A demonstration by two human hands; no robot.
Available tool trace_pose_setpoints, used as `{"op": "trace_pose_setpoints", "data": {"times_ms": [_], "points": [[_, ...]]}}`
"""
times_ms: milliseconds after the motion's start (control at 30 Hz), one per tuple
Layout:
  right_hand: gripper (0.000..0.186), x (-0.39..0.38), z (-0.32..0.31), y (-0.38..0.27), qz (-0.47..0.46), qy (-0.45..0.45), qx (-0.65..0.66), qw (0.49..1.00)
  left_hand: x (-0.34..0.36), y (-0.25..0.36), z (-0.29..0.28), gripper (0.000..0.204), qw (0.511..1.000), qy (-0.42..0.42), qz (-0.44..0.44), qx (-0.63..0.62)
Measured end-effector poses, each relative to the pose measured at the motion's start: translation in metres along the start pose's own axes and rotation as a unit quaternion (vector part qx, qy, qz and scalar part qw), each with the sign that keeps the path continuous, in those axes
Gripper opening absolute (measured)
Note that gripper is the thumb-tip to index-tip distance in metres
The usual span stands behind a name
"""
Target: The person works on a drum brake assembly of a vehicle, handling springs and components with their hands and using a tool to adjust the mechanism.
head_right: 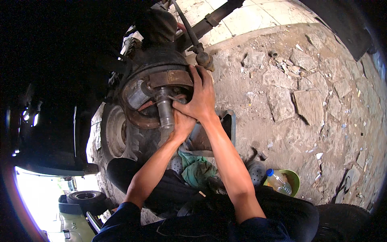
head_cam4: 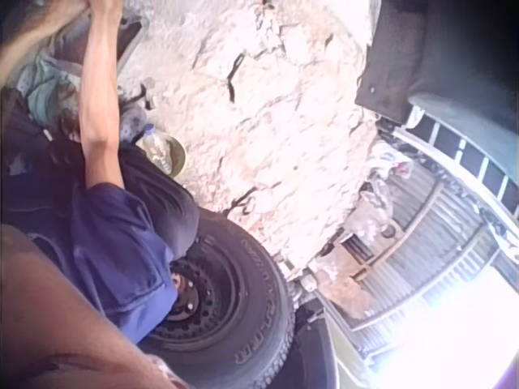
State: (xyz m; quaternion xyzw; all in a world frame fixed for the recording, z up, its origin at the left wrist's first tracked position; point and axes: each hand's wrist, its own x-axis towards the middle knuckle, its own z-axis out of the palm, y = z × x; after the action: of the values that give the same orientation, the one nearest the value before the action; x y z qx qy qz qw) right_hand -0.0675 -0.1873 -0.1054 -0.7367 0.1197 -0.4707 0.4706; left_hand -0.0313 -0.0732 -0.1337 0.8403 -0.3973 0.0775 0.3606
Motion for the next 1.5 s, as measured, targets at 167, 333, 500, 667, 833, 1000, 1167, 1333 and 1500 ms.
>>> {"op": "trace_pose_setpoints", "data": {"times_ms": [167,333,500,667,833,1000,1167,1333,1500], "points": [[0.107,0.004,-0.001,0.005,-0.022,0.002,-0.018,1.000,0.002,0.019,0.000,0.043,1.000,0.010,-0.011,-0.004],[0.106,0.008,-0.004,0.006,-0.013,0.000,-0.034,0.999,0.008,0.030,0.006,0.037,0.997,0.053,-0.012,-0.057],[0.105,0.008,-0.007,0.001,0.012,-0.004,-0.022,1.000,0.007,0.017,0.015,0.036,0.998,0.059,0.005,-0.026],[0.103,0.010,-0.010,0.001,0.053,-0.021,-0.009,0.998,0.008,0.017,0.013,0.041,0.998,0.034,-0.030,-0.035],[0.105,0.006,-0.011,0.003,0.035,-0.026,-0.040,0.998,0.007,0.028,0.012,0.041,0.999,0.033,-0.010,-0.030],[0.110,0.004,-0.010,-0.004,0.033,-0.041,-0.038,0.998,0.003,0.014,0.008,0.041,0.998,0.005,0.030,0.056],[0.104,0.004,-0.007,0.006,0.044,0.006,0.055,0.998,0.007,0.038,-0.010,0.056,0.983,-0.081,-0.031,0.164],[0.098,0.000,0.005,0.011,0.003,0.009,0.075,0.997,-0.008,0.012,-0.007,0.068,0.993,-0.054,-0.052,0.088],[0.099,-0.017,0.014,0.020,-0.003,0.062,0.123,0.991,-0.022,0.019,-0.007,0.066,0.990,-0.073,-0.086,0.083]]}}
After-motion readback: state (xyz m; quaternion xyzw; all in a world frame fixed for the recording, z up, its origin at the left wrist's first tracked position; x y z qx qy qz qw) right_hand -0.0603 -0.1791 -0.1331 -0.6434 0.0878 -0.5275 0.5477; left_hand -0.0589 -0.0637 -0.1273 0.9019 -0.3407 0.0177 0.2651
